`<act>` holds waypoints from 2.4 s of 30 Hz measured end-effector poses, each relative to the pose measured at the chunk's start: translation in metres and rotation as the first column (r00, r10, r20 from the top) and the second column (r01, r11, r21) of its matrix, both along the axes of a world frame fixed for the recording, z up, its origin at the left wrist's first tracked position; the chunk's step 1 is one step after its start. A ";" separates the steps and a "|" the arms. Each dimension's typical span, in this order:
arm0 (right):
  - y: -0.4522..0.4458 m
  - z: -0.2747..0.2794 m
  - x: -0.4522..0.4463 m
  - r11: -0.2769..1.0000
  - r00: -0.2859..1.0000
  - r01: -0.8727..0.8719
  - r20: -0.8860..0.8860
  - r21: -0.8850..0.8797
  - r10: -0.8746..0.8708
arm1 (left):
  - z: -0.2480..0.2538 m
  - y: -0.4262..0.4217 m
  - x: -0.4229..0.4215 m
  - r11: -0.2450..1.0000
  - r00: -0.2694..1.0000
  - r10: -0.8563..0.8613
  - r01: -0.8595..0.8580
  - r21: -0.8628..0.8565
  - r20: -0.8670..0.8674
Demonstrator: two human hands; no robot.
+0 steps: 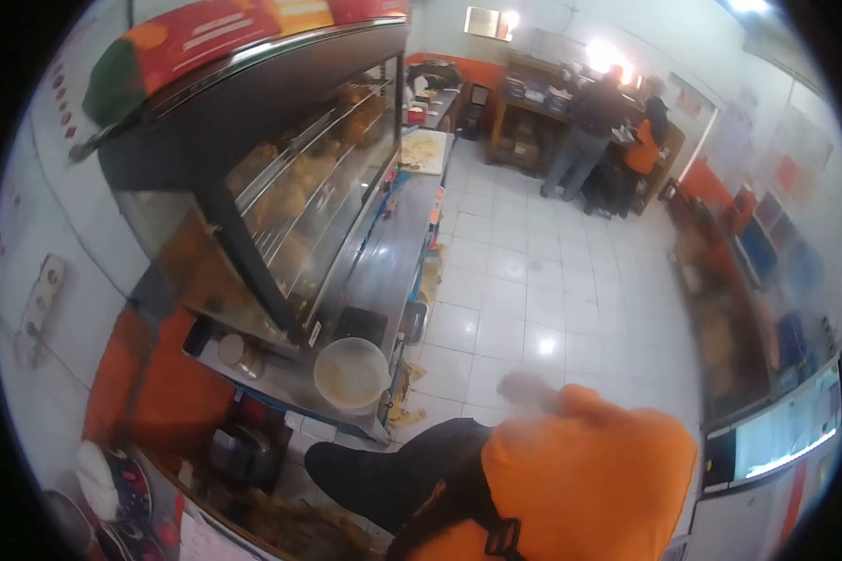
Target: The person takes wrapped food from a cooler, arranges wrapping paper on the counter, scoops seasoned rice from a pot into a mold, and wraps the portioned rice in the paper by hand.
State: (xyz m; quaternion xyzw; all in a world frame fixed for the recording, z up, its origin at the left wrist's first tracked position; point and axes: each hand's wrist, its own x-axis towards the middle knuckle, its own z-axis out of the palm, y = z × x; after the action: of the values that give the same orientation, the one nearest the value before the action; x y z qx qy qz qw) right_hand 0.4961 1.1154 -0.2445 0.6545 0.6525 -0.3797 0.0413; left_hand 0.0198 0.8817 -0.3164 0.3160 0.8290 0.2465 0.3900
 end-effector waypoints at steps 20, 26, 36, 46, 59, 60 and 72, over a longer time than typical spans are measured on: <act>-0.105 0.267 -0.047 0.978 0.971 -0.175 -0.182 -0.114 0.152 | -0.048 -0.036 0.027 0.978 0.977 0.208 -0.208 0.006 0.052; 0.048 0.255 -0.114 0.923 0.950 -0.307 0.023 0.233 0.311 | -0.073 -0.073 0.055 0.933 0.931 0.360 -0.359 -0.034 0.066; 0.099 0.108 -0.157 0.809 0.743 -0.587 0.379 -0.027 0.551 | -0.157 -0.085 0.134 0.806 0.833 0.553 -0.534 -0.255 0.004; 0.123 0.043 -0.148 0.654 0.496 -0.701 0.464 -0.284 0.734 | -0.214 -0.047 0.162 0.659 0.744 0.666 -0.624 -0.420 -0.060; 0.134 -0.014 -0.088 0.738 0.679 -0.584 0.295 -0.339 0.672 | -0.247 -0.084 0.175 0.666 0.785 0.582 -0.611 -0.427 -0.214; 0.141 -0.041 -0.057 0.622 0.531 -0.678 0.323 -0.392 0.783 | -0.233 -0.092 0.178 0.705 0.817 0.517 -0.576 -0.414 -0.257; 0.106 -0.046 -0.020 0.610 0.519 -0.643 0.323 -0.463 0.792 | -0.181 -0.117 0.175 0.738 0.870 0.494 -0.419 -0.529 0.000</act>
State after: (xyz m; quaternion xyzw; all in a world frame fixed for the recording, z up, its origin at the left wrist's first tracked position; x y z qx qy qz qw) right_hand 0.4762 1.2215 -0.2904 0.3821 0.7686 -0.2343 0.4564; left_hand 0.1947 0.7646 -0.4971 -0.0309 0.8862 0.1266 0.4445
